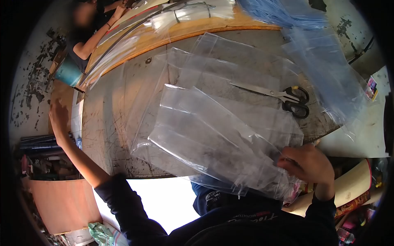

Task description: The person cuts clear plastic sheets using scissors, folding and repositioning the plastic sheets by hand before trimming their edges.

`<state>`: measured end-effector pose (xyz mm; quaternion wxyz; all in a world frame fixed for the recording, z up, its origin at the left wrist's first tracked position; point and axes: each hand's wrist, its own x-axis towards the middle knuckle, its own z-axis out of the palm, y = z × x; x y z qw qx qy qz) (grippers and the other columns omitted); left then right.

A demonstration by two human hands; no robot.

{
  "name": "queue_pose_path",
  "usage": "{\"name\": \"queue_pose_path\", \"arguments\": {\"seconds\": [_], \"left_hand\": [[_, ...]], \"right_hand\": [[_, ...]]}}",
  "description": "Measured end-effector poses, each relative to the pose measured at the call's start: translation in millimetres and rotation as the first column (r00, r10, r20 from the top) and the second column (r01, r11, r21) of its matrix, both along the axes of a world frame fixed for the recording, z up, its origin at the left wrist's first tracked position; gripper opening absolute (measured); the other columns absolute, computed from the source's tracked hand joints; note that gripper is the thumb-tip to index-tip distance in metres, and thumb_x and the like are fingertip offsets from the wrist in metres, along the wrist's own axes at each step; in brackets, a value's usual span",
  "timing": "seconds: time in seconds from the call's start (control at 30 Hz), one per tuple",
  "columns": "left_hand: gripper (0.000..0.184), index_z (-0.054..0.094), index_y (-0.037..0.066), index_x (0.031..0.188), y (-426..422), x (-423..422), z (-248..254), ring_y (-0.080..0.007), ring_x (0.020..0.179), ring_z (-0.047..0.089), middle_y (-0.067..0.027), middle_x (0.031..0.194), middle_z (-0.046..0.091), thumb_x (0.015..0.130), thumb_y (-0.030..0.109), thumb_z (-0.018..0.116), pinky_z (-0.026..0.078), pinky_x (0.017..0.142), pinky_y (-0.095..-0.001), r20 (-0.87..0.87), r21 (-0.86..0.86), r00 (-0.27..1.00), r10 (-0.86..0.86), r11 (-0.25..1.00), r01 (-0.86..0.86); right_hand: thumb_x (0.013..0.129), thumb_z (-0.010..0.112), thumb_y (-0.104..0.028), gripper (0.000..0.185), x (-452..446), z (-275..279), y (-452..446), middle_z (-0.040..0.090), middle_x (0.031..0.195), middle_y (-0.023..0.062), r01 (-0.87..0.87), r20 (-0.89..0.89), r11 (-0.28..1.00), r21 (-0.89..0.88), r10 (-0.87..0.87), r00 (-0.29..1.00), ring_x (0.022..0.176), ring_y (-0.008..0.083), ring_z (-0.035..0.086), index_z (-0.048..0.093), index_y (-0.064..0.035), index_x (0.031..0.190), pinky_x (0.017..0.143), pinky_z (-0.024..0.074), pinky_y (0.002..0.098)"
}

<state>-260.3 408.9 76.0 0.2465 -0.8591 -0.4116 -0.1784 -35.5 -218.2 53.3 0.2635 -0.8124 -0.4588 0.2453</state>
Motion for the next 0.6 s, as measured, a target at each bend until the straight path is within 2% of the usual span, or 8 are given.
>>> {"name": "queue_pose_path", "arguments": {"seconds": [0.03,0.1,0.17,0.27,0.3,0.37,0.5,0.6], "left_hand": [[0.028,0.058,0.005,0.112,-32.2,3.6,1.2,-0.0344,0.104,0.057,-0.0197,0.11,0.059,0.087,0.017,0.055,0.045,0.084,-0.0432,-0.006,0.002,1.0,0.003,1.0,-0.003],[0.029,0.057,0.003,0.113,-107.6,24.7,9.5,-0.0328,0.099,0.06,-0.0155,0.109,0.061,0.088,0.018,0.056,0.048,0.083,-0.0408,0.141,-0.172,0.958,-0.25,0.947,0.273],[0.032,0.057,0.003,0.114,-175.0,60.9,23.6,-0.0249,0.102,0.06,-0.0144,0.109,0.062,0.088,0.021,0.059,0.05,0.081,-0.0356,0.345,-0.474,0.835,-0.43,0.687,0.55],[0.026,0.059,0.0,0.108,-252.2,110.6,30.0,-0.0189,0.092,0.062,-0.0128,0.103,0.062,0.088,0.016,0.059,0.051,0.076,-0.0305,0.385,-0.73,0.718,-0.581,0.285,0.622],[0.025,0.059,-0.002,0.106,-265.1,123.4,25.6,-0.0175,0.087,0.062,-0.0118,0.101,0.062,0.088,0.015,0.058,0.051,0.075,-0.029,0.375,-0.776,0.665,-0.646,0.174,0.607],[0.023,0.059,-0.002,0.102,-284.9,144.2,12.7,-0.0198,0.079,0.064,-0.0137,0.097,0.062,0.086,0.015,0.06,0.052,0.067,-0.0288,0.314,-0.771,0.588,-0.746,0.161,0.616],[0.026,0.059,-0.001,0.103,-298.7,159.0,-10.8,-0.0213,0.081,0.063,-0.0139,0.094,0.061,0.084,0.016,0.062,0.052,0.063,-0.0303,0.332,-0.78,0.591,-0.735,0.138,0.61],[0.034,0.058,0.002,0.106,-300.9,156.9,-28.0,-0.0198,0.084,0.06,-0.0093,0.093,0.061,0.077,0.017,0.069,0.05,0.066,-0.0323,0.377,-0.595,0.572,-0.729,0.283,0.752]], "right_hand": [[0.079,0.068,-0.024,0.025,2.7,4.6,2.1,0.059,0.063,0.0088,-0.028,-0.036,0.993,-0.114,0.025,0.999,0.056,0.0254,0.06,0.056,-0.004,0.085,0.052,0.0461,0.0341],[0.079,0.069,-0.026,0.029,9.2,17.6,10.1,0.059,0.065,0.0095,-0.026,0.043,0.997,-0.079,0.029,0.999,0.059,0.024,0.06,0.054,-0.0027,0.088,0.054,0.0463,0.0338],[0.079,0.069,-0.028,0.033,17.5,20.9,24.4,0.058,0.068,0.0101,-0.022,0.127,0.998,-0.051,0.029,0.992,0.061,0.0227,0.06,0.053,-0.0014,0.09,0.056,0.0465,0.0335],[0.078,0.07,-0.031,0.04,26.5,9.8,58.6,0.057,0.07,0.01,-0.066,0.152,0.993,0.097,0.051,0.987,0.062,0.0206,0.059,0.051,0.0001,0.096,0.057,0.0466,0.0318],[0.078,0.07,-0.029,0.037,28.7,3.2,70.5,0.058,0.069,0.0098,-0.072,0.052,0.988,0.137,0.065,0.997,0.062,0.0207,0.059,0.053,0.0001,0.094,0.057,0.0466,0.0314],[0.079,0.07,-0.026,0.034,33.9,-7.4,87.5,0.059,0.069,0.0096,-0.073,-0.043,0.981,0.179,0.082,0.996,0.061,0.0208,0.059,0.054,0.0001,0.093,0.058,0.0466,0.031],[0.08,0.066,-0.016,0.02,40.6,-15.2,97.6,0.062,0.067,0.0089,-0.031,-0.19,0.974,0.225,0.075,0.979,0.059,0.0179,0.059,0.057,0.0016,0.084,0.058,0.0464,0.0292],[0.082,0.063,-0.011,0.014,39.1,-13.2,96.6,0.062,0.065,0.0076,0.037,-0.272,0.97,0.239,0.03,0.962,0.057,0.0131,0.057,0.058,0.0026,0.082,0.056,0.0451,0.0263]]}}
